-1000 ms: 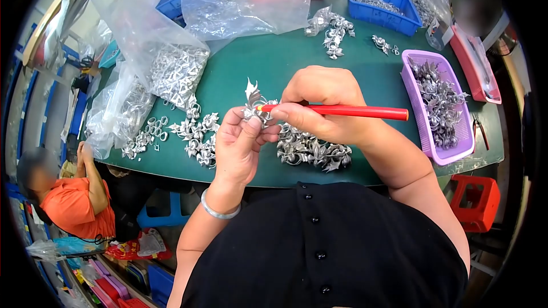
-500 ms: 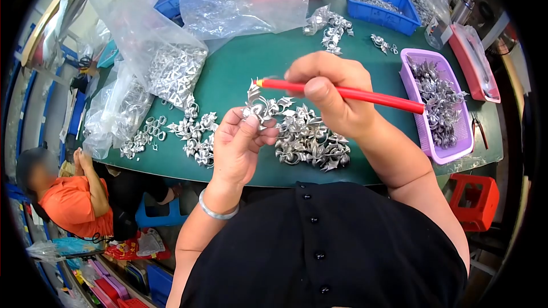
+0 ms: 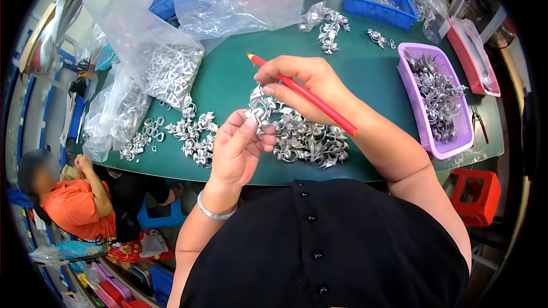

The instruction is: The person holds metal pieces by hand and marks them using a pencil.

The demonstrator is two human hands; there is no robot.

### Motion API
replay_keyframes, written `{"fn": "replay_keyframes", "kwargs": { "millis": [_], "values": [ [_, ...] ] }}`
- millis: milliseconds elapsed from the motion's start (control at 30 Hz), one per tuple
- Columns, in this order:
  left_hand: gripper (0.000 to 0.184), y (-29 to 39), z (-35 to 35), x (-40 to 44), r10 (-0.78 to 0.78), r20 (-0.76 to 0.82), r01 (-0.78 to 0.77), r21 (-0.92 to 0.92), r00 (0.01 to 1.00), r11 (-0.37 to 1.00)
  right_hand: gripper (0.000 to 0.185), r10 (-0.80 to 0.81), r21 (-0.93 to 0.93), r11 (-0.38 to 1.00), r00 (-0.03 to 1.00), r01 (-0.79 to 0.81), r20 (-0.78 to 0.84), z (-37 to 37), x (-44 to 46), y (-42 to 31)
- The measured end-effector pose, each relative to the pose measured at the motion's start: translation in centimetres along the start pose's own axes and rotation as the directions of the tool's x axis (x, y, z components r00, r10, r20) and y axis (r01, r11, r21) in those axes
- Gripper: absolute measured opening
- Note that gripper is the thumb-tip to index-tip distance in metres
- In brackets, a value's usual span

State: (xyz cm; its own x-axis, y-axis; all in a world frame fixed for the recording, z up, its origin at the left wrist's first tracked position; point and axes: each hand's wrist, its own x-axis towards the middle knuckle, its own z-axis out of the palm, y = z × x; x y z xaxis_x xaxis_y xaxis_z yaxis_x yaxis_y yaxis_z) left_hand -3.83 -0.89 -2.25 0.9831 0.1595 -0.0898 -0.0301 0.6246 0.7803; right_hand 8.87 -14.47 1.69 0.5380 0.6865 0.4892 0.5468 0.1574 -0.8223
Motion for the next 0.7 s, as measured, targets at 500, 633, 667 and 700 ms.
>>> {"fn": "replay_keyframes", "kwargs": {
  "millis": [500, 633, 667, 700],
  "values": [
    [0.017, -0.05, 0.13, 0.24, -0.033, -0.05, 0.035, 0.044, 0.998, 0.998, 0.014, -0.169, -0.019, 0.985, 0.985, 0.169, 0.027, 0.48, -0.4, -0.14],
    [0.017, -0.01, 0.32, 0.25, -0.03, -0.047, 0.032, 0.053, 0.998, 0.998, 0.011, -0.229, -0.063, 0.972, 0.973, 0.227, -0.018, 0.88, -0.44, -0.09],
    [0.017, -0.04, 0.37, 0.25, -0.028, -0.051, 0.031, 0.055, 0.998, 0.998, 0.011, -0.241, -0.082, 0.968, 0.97, 0.239, -0.017, 0.91, -0.49, -0.12],
    [0.017, -0.07, 0.38, 0.24, -0.026, -0.055, 0.029, 0.058, 0.998, 0.998, 0.011, -0.254, -0.101, 0.963, 0.967, 0.251, -0.016, 0.96, -0.53, -0.14]
  ]
}}
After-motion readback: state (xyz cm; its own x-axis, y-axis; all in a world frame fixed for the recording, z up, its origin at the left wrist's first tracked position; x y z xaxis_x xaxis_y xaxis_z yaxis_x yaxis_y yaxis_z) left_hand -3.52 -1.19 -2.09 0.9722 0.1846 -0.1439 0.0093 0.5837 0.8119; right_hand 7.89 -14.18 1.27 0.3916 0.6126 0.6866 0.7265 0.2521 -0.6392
